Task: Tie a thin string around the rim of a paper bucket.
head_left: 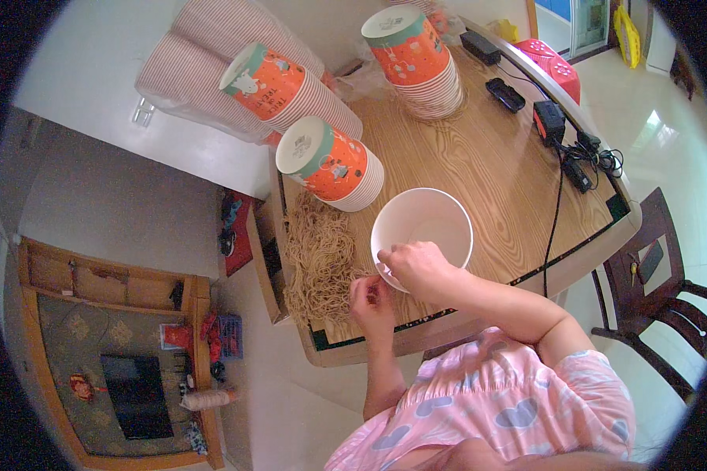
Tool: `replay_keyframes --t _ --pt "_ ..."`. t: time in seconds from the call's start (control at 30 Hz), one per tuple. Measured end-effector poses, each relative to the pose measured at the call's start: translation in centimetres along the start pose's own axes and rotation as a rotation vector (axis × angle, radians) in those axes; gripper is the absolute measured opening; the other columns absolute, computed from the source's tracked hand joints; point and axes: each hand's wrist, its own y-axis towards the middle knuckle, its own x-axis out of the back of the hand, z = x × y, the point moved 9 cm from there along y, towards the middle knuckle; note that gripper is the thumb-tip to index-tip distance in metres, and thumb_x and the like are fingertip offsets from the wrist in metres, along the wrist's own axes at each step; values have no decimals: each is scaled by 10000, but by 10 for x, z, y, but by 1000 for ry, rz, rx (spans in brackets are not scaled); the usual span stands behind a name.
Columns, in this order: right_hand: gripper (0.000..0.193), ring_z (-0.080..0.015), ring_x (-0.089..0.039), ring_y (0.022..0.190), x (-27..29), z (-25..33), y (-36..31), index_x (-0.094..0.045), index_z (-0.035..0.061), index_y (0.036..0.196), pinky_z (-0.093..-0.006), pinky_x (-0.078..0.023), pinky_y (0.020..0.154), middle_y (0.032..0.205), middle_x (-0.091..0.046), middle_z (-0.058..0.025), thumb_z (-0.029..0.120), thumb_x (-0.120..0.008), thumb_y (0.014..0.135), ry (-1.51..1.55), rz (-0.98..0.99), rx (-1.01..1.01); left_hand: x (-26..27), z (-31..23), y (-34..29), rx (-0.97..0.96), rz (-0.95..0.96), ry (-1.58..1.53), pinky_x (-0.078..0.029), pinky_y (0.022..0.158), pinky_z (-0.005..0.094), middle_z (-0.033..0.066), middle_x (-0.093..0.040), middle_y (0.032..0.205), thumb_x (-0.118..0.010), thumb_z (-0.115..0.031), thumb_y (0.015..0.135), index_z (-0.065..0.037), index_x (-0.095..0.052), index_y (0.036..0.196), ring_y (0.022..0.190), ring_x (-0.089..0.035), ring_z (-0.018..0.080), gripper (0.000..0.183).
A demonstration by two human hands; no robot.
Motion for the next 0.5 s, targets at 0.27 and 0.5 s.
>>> replay_keyframes --t 0.27,0.5 --pt "162 -327 -624 798 -5 -8 -2 -576 43 925 -424 -513 647 836 -603 -146 143 -581 797 7 -1 9 5 38 -5 76 82 42 -469 633 276 77 -567 830 -635 -37 795 -3 -615 907 712 -571 177 118" --pt "132 -320 -623 772 1 -7 -3 -590 63 899 -418 -512 648 803 -591 -134 133 -580 788 23 -52 11 4 4 3 -21 83 -24 -467 641 258 62 -585 870 -634 -5 798 -12 -632 957 724 -558 142 159"
